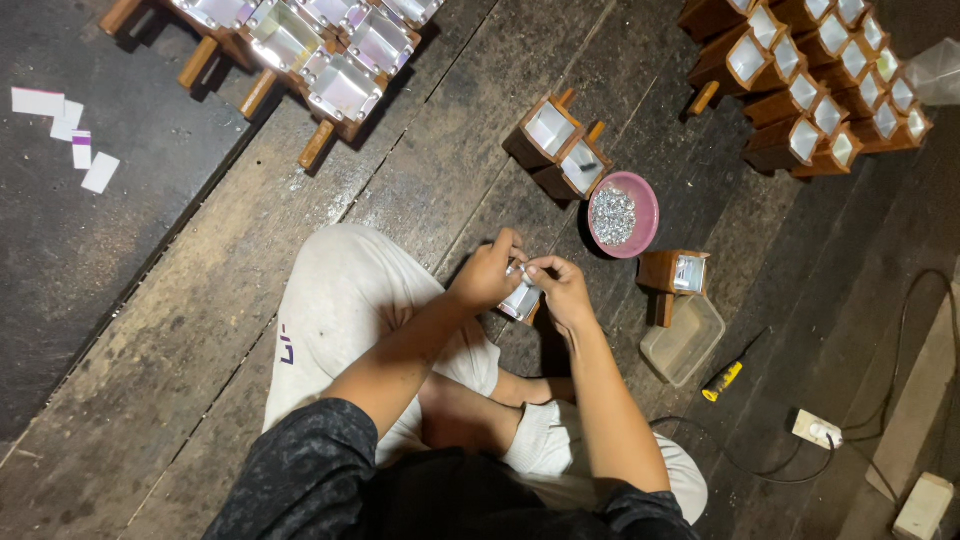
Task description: The person sits on the wooden floor and assembles small wooden boxes. They insert metal components into the wood, use a power drill to make holes, and tap small nails into place with a hammer.
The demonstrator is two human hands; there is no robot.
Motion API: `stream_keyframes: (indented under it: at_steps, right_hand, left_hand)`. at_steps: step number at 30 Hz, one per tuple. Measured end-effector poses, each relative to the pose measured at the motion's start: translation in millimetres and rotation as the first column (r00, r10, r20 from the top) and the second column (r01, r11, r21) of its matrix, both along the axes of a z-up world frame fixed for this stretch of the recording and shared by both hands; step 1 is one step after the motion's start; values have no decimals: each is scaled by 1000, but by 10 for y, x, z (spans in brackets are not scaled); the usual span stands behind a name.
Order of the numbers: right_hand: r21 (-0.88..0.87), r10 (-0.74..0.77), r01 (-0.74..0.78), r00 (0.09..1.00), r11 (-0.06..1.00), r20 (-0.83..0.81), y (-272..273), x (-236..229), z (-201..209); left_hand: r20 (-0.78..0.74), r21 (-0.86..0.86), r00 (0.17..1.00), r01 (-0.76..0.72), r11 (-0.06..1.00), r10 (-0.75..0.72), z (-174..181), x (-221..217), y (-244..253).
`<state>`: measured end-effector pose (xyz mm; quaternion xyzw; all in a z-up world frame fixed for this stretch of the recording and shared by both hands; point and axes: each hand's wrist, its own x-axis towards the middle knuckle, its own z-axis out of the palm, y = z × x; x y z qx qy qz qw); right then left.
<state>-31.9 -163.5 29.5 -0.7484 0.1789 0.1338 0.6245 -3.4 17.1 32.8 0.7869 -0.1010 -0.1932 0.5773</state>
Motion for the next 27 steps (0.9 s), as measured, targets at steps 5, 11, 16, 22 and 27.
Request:
stream_keyframes:
  at_steps: [5,11,16,22,27]
  right_hand:
    - [2,-22,22,1000,1000,0,7,5,27]
    - [18,-92,91,994,996,60,5,34,-100]
    - [50,-130,128,990,991,54,-60,34,-288]
    - [-398,-139,177,983,900,122,-295,-323,265]
    - [-763,-176,-50,961,645,-212,-861,-916,132]
  left_hand:
    - [-9,-13,1000,-17,1000,17,6,-6,5]
    - [-6,0,1000,-19,1000,19,36,-2,12]
    - [42,55,999,25,998,-27,24,3,35]
    - [105,53,993,43,998,-48,-128,3,9]
    - [143,57,987,64,996,-72,-69,6,53]
